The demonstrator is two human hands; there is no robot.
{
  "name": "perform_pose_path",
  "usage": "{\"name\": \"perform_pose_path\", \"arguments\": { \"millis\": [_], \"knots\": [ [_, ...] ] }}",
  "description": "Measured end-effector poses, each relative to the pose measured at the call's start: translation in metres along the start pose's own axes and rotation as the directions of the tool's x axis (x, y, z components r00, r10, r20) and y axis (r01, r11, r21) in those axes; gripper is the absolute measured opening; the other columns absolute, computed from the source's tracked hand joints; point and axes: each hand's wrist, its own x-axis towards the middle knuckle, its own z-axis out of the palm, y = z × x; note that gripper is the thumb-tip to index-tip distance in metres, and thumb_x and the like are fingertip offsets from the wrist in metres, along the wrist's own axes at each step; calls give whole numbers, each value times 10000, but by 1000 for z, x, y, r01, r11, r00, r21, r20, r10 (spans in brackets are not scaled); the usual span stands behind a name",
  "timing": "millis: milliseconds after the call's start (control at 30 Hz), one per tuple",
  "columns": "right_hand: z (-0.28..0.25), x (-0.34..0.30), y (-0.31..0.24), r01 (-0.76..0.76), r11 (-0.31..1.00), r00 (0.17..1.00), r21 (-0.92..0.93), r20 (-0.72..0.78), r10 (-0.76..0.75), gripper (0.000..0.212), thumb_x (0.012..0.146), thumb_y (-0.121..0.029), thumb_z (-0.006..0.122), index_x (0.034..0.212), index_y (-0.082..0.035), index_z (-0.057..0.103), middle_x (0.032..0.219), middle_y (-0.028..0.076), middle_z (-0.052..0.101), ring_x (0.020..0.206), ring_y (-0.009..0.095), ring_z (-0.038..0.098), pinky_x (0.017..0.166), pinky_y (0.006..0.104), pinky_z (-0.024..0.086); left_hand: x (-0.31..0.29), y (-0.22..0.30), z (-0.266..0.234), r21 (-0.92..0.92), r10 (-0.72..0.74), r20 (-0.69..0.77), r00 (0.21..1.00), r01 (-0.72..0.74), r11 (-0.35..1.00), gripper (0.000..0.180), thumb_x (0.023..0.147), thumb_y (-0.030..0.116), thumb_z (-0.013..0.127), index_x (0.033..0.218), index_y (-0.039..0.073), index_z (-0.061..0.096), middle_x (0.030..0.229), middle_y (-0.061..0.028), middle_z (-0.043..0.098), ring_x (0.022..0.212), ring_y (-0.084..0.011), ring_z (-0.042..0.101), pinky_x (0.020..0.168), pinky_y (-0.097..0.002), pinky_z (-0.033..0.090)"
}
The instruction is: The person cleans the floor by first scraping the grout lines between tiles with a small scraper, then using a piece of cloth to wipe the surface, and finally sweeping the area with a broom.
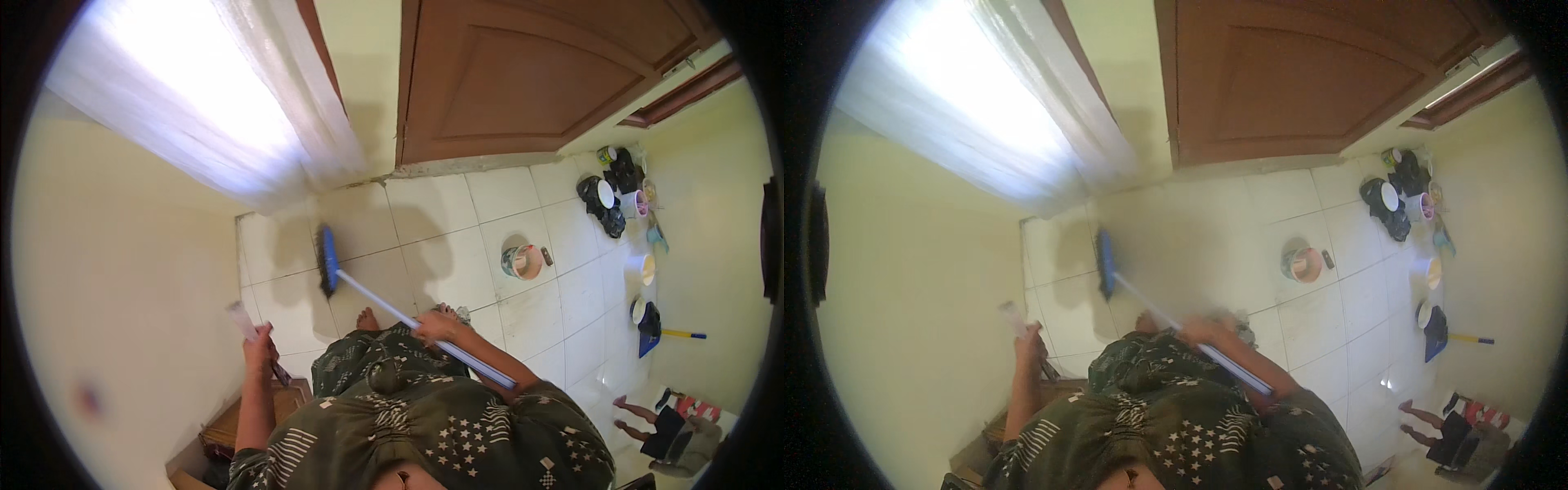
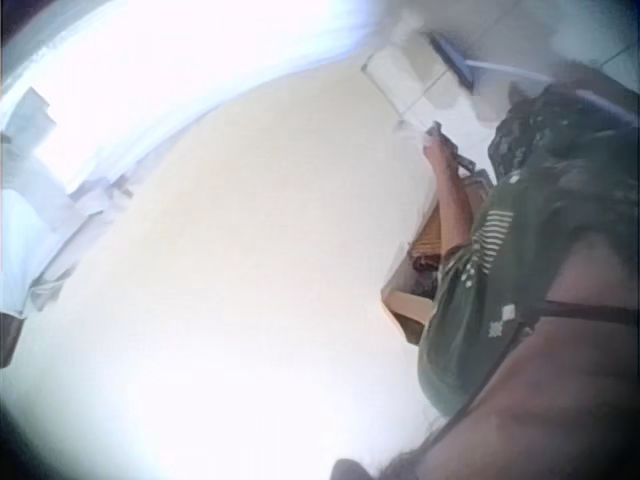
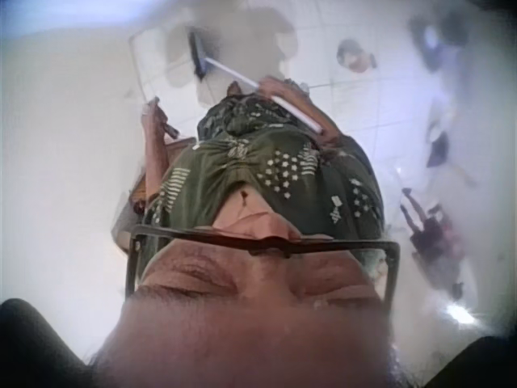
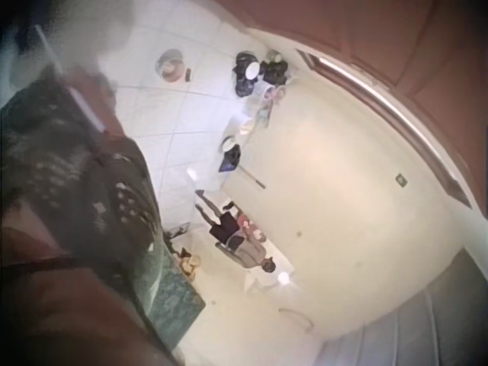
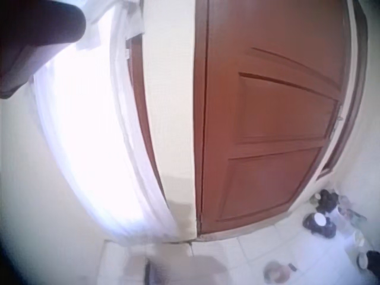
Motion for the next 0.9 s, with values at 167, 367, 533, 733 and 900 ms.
{"name": "perform_pose_path", "arguments": {
  "millis": [167,367,533,733,900],
  "knots": [
    [-4,130,107,86,955,993,285,49,-104,96,738,-110,569,681,-34,561,579,62,558,497,165,546,383,345,438,-80,68,56,-214,127,113,985,-101,972,204,815,232,623,824,74,494,469,45,314,330,-61,284,307,-222,244],
    [-115,-5,327,70,182,994,981,-83,69,241,858,-276,470,845,-49,550,569,43,479,410,156,434,376,363,402,-90,3,79,-97,11,67,998,-5,995,193,819,216,615,791,68,494,474,38,352,334,-72,300,310,-231,244],
    [-155,-126,252,-172,596,755,785,-283,591,143,745,-112,579,650,-46,496,512,53,453,354,134,414,321,296,369,-109,-66,62,115,2,-112,994,11,993,195,797,209,636,747,70,509,486,35,390,349,-84,338,329,-240,264],
    [-100,-178,210,-93,855,845,510,-414,338,151,674,-74,543,771,41,558,589,132,564,452,211,553,418,355,467,-150,-51,107,168,-69,-57,996,78,983,200,808,222,622,748,63,517,482,33,373,336,-81,326,306,-251,273],
    [-84,-55,169,221,928,973,299,-137,-187,98,781,-61,523,856,2,526,532,59,459,366,151,429,325,295,352,-178,-60,101,137,-88,-97,991,101,985,217,809,232,625,749,57,512,483,35,369,336,-77,325,307,-247,273]
  ]
}}
